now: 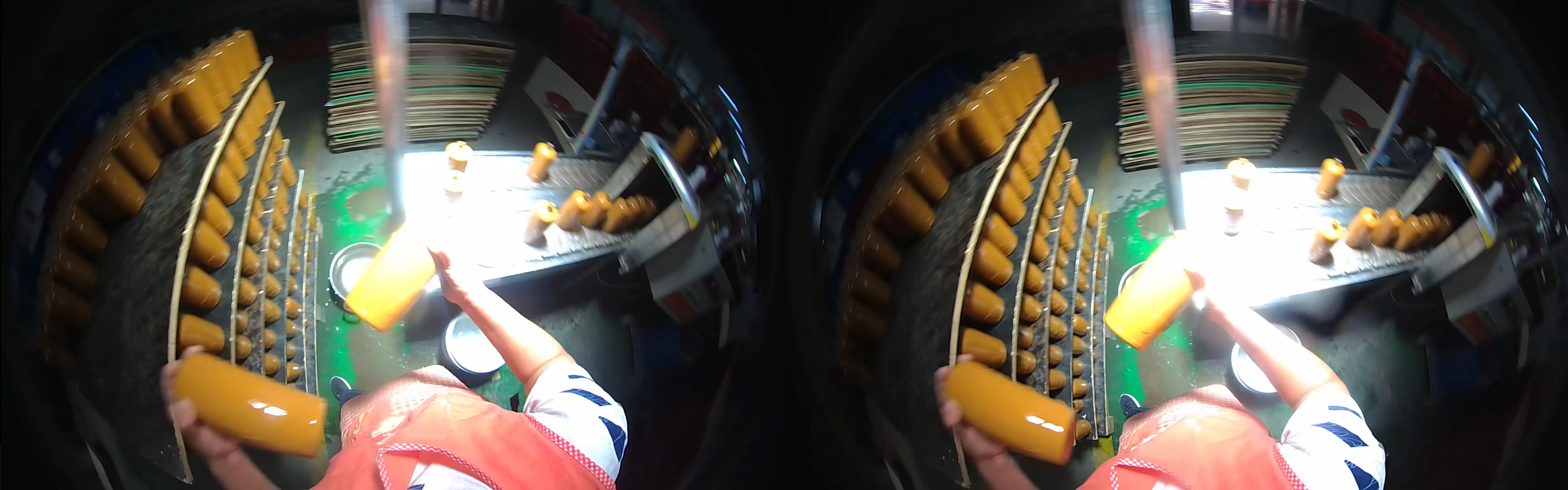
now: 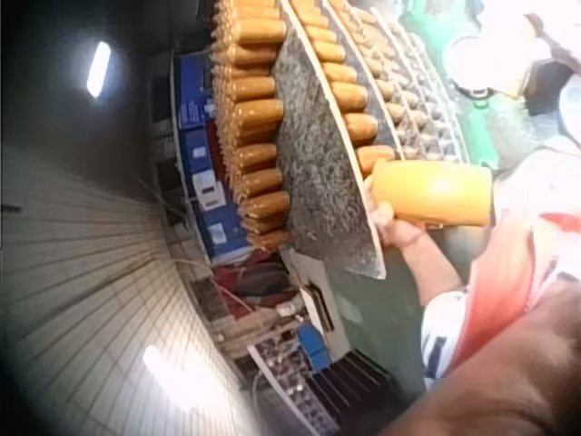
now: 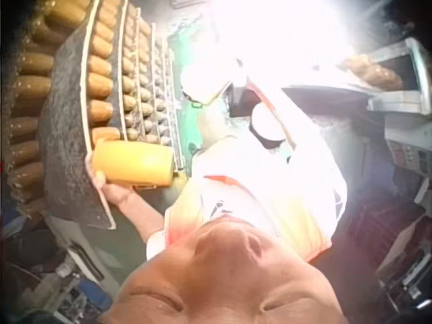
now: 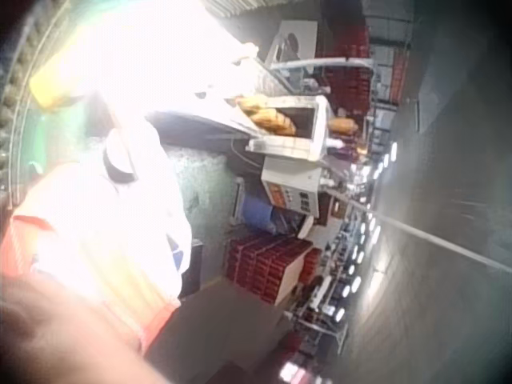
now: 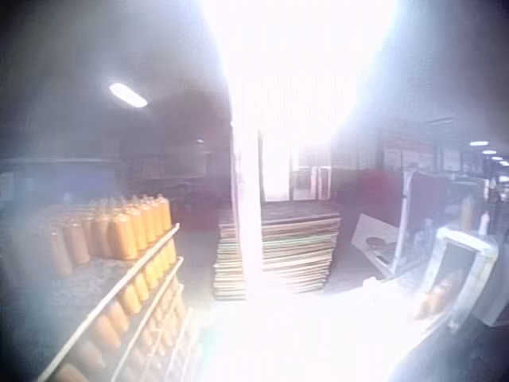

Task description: The person moves a pallet of yellow containers using a manual pallet jack, then repeatedly picks up containers from a conveyor and places them into a metal tray. The person handles the containers one at a time and arranges them in the tray.

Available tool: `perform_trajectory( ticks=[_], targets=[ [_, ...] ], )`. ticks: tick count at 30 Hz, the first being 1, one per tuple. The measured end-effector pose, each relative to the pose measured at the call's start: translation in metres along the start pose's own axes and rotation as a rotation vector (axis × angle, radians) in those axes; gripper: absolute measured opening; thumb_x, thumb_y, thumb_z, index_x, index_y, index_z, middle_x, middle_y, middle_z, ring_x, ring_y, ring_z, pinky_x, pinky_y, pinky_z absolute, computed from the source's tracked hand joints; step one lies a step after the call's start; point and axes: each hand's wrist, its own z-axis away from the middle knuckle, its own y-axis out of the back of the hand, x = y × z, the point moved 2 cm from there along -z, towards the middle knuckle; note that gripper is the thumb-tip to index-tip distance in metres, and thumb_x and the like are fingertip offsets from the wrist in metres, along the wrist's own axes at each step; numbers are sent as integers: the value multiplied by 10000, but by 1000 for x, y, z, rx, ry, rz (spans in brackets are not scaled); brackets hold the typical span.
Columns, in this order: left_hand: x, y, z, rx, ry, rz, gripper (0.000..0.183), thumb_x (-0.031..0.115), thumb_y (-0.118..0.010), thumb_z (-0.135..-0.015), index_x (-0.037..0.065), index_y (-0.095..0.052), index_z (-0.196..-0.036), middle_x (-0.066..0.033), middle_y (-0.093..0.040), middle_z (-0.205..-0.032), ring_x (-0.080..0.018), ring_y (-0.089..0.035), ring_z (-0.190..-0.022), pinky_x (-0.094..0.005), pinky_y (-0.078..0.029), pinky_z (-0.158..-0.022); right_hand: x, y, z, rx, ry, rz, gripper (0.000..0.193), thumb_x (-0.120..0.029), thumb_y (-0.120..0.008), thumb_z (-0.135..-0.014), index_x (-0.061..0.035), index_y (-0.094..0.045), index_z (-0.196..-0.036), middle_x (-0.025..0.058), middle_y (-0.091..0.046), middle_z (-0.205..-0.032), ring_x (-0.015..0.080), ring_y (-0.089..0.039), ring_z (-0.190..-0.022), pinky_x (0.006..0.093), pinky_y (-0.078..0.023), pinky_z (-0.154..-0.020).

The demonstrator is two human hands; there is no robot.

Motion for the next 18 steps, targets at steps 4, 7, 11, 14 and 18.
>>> perform_trajectory(
  ticks=[4,7,11,14,18],
  targets=[
    [-170,-96,18,-28,658,659,479,370,-625,-898,91,-543,-1279,-228,-623,-1245,-328,-640,-1085,-454,-561,-902,17,132,49,124,-338,-242,391,-342,-583,-962,-48,-603,-1219,70,-662,-1140,195,-639,-1045,384,-531,-918],
    [-272,-178,39,-242,1113,918,413,409,-488,-962,113,-579,-1236,-220,-645,-1193,-340,-653,-1031,-479,-564,-861,18,207,94,276,-559,-389,431,-444,-524,-956,-136,-616,-1244,68,-682,-1130,229,-665,-1031,433,-546,-927],
    [-350,-268,72,-335,1534,794,431,465,-415,-977,130,-624,-1150,-193,-676,-1091,-340,-666,-895,-463,-568,-741,39,282,144,394,-616,-499,382,-441,-486,-971,-179,-656,-1191,43,-697,-1081,235,-678,-983,429,-557,-880],
    [-387,-317,79,-481,1685,595,414,449,-437,-972,110,-651,-1075,-176,-688,-1010,-330,-663,-782,-428,-568,-623,44,317,168,450,-653,-559,389,-463,-469,-980,-171,-668,-1143,43,-696,-1075,231,-676,-961,427,-561,-845],
    [-407,-356,76,-864,1332,203,270,259,-529,-945,33,-677,-959,-158,-706,-879,-273,-692,-701,-373,-563,-553,60,353,181,528,-620,-639,440,-507,-439,-989,-153,-674,-1100,96,-692,-1051,301,-678,-898,467,-565,-805]
  ],
)
